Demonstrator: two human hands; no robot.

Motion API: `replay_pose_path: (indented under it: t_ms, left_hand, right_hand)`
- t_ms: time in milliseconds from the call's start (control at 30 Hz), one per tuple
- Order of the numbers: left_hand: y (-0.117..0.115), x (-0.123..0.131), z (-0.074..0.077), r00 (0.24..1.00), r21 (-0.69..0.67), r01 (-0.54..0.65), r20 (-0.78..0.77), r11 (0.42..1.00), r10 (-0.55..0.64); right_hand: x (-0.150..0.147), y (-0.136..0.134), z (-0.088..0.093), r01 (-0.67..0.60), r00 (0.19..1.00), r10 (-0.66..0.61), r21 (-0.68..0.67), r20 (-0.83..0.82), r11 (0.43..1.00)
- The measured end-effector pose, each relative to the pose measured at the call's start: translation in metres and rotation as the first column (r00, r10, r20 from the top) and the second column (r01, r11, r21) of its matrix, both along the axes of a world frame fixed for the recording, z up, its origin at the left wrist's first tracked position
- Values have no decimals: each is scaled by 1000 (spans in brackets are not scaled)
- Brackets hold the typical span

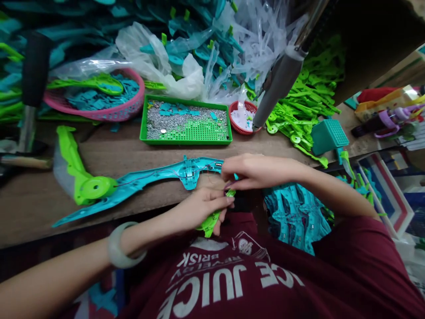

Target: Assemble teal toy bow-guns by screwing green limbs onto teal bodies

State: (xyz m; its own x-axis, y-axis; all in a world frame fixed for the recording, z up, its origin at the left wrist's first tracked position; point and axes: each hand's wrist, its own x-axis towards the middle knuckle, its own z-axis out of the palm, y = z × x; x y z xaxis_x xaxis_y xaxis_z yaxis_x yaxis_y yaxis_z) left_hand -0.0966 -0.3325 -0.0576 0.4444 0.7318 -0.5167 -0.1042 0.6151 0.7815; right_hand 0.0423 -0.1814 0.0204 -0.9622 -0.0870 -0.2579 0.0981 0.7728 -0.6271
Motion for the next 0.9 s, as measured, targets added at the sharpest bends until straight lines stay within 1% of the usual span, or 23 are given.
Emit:
replay_pose_path:
  t_ms: [67, 100, 133, 200, 233, 267, 300, 333, 367, 400, 433, 500, 567, 600, 633, 667, 700, 733, 767, 800, 833, 867, 900]
  left_hand:
    - [-1, 2, -7, 983, -49, -180, 25, 982, 181]
    - [-2, 3, -10, 961, -52, -273, 34, 961, 275]
    - [-2, 3, -12, 929, -39, -365, 43, 930, 367]
    - [0, 1, -12, 834, 20, -549, 77, 836, 546]
    - [1, -1, -11, 777, 47, -628, 103, 777, 622]
    - [1, -3, -9, 722, 62, -690, 131, 721, 679]
    - [2, -6, -7, 679, 68, -732, 158, 678, 717]
    - [2, -8, -4, 651, 68, -756, 181, 651, 737]
    - [2, -10, -1, 643, 69, -762, 199, 644, 739]
    - [2, -12, 1, 654, 72, -752, 212, 656, 726]
    - [0, -13, 4, 679, 77, -728, 220, 681, 700]
    - [-3, -14, 9, 746, 86, -655, 232, 751, 624]
    - [-7, -15, 13, 795, 82, -588, 241, 805, 556]
    - [-8, -15, 15, 805, 78, -569, 254, 818, 536]
    - [-10, -16, 16, 810, 78, -558, 266, 826, 522]
    - [-11, -18, 17, 816, 87, -548, 273, 832, 510]
    - [-13, -20, 18, 825, 104, -538, 270, 836, 497]
    - [-14, -22, 18, 836, 128, -527, 256, 840, 485]
    - [-15, -24, 18, 852, 158, -510, 228, 846, 471]
    - [-15, -26, 18, 870, 189, -487, 188, 853, 455]
    - [-15, -28, 17, 890, 224, -456, 139, 862, 435]
    - [-15, -30, 18, 910, 265, -413, 81, 871, 407]
    - [-15, -30, 18, 928, 311, -358, 14, 880, 372]
  right_hand:
    - [12, 3, 0, 151, 983, -145, 47, -116, 987]
    - [18, 3, 0, 256, 954, -243, 55, -177, 965]
    - [25, 2, -2, 373, 905, -351, 49, -240, 927]
    - [36, -4, -8, 567, 767, -535, -15, -354, 823]
    - [40, -7, -13, 610, 716, -584, -64, -382, 790]
    - [43, -10, -18, 615, 696, -607, -117, -384, 780]
    - [45, -12, -25, 593, 705, -610, -172, -361, 787]
    - [46, -15, -32, 562, 728, -607, -231, -318, 794]
    - [45, -18, -41, 541, 747, -612, -297, -261, 787]
    - [43, -21, -50, 540, 751, -631, -367, -196, 757]
    - [40, -25, -60, 555, 741, -660, -442, -123, 705]
    - [33, -33, -78, 595, 707, -705, -579, 47, 558]
    - [27, -42, -93, 624, 673, -714, -665, 191, 410]
    - [24, -46, -99, 633, 659, -713, -690, 241, 351]
    - [23, -50, -104, 637, 649, -708, -707, 278, 307]
    - [22, -53, -108, 640, 647, -699, -716, 304, 280]
    - [22, -55, -111, 640, 657, -683, -715, 319, 282]
    - [23, -57, -112, 634, 680, -665, -703, 310, 321]
    - [24, -57, -112, 620, 703, -665, -675, 251, 400]
    - [25, -57, -109, 606, 707, -696, -617, 127, 503]
    - [25, -56, -104, 604, 678, -732, -518, -66, 606]
    - [25, -54, -96, 618, 618, -725, -381, -305, 687]
    - [24, -51, -87, 640, 548, -640, -222, -539, 735]
